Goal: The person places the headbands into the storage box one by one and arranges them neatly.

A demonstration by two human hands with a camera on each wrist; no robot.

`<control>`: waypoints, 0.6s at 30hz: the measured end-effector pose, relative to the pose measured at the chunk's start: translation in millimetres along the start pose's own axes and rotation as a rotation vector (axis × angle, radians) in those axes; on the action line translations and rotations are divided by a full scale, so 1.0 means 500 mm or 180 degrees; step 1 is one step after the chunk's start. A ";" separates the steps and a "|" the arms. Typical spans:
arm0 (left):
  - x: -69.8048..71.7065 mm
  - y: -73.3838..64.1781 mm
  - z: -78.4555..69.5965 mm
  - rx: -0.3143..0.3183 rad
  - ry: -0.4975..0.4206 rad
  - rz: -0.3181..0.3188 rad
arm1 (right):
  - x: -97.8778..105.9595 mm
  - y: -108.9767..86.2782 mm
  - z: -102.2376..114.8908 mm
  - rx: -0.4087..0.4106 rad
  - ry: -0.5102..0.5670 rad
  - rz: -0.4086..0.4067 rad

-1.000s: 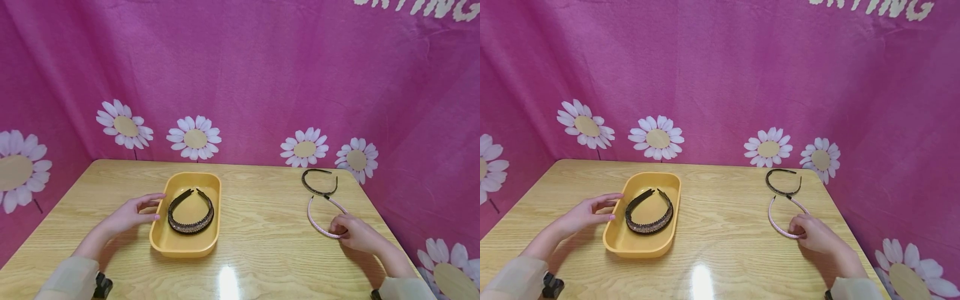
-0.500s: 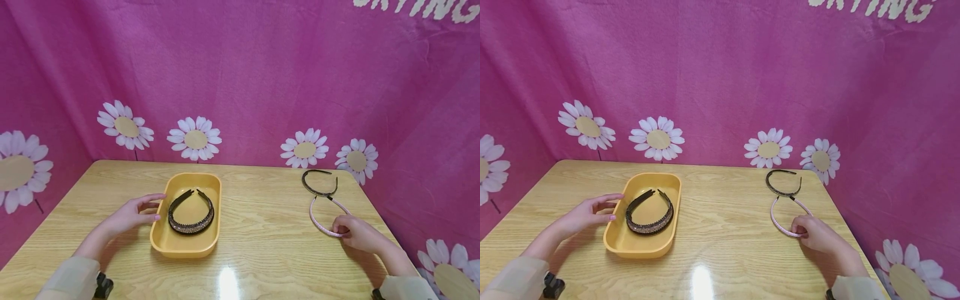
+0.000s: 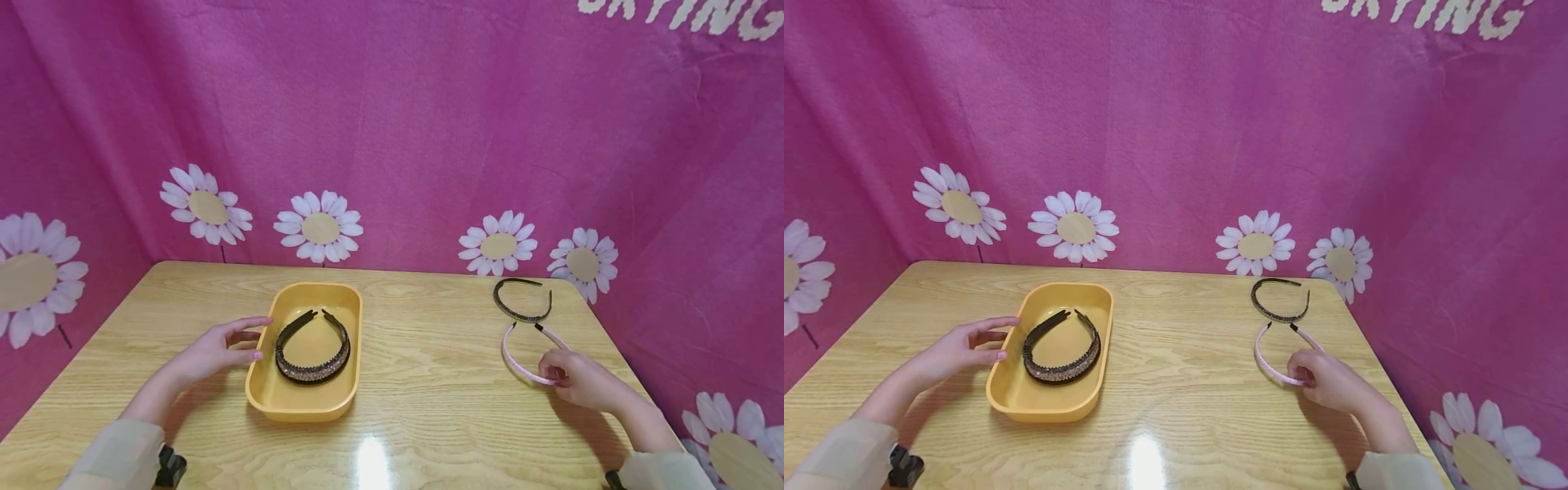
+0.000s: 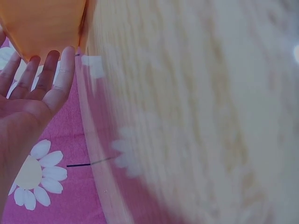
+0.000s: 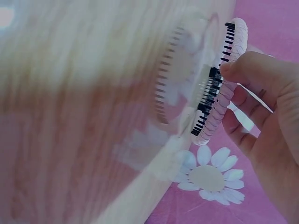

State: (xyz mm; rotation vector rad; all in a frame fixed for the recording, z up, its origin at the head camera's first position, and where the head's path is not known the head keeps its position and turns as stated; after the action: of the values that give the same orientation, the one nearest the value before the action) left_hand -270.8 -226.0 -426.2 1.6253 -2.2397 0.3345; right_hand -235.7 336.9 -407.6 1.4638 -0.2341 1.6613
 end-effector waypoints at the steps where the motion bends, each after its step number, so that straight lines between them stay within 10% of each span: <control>1: 0.000 0.000 0.000 0.0007 -0.0009 0.0002 | 0.002 0.002 0.002 0.0020 -0.0007 -0.0014; 18: -0.001 0.001 0.002 0.0037 -0.0022 -0.0009 | 0.034 0.051 0.046 0.0167 -0.0118 -0.0019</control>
State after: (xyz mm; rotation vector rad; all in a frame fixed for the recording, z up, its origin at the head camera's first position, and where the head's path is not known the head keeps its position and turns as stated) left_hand -271.5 -225.7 -427.2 1.6379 -2.2444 0.3421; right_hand -236.0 315.0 -376.1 1.5339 -0.2080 1.6477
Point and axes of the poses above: each hand's wrist, its own y-axis towards the middle knuckle, its own x-axis out of the back of the hand, z = x × y, the point moved 6 cm from there along y, towards the middle knuckle, and after that the axes turned 8 degrees about -z, right-handed, at the moved point
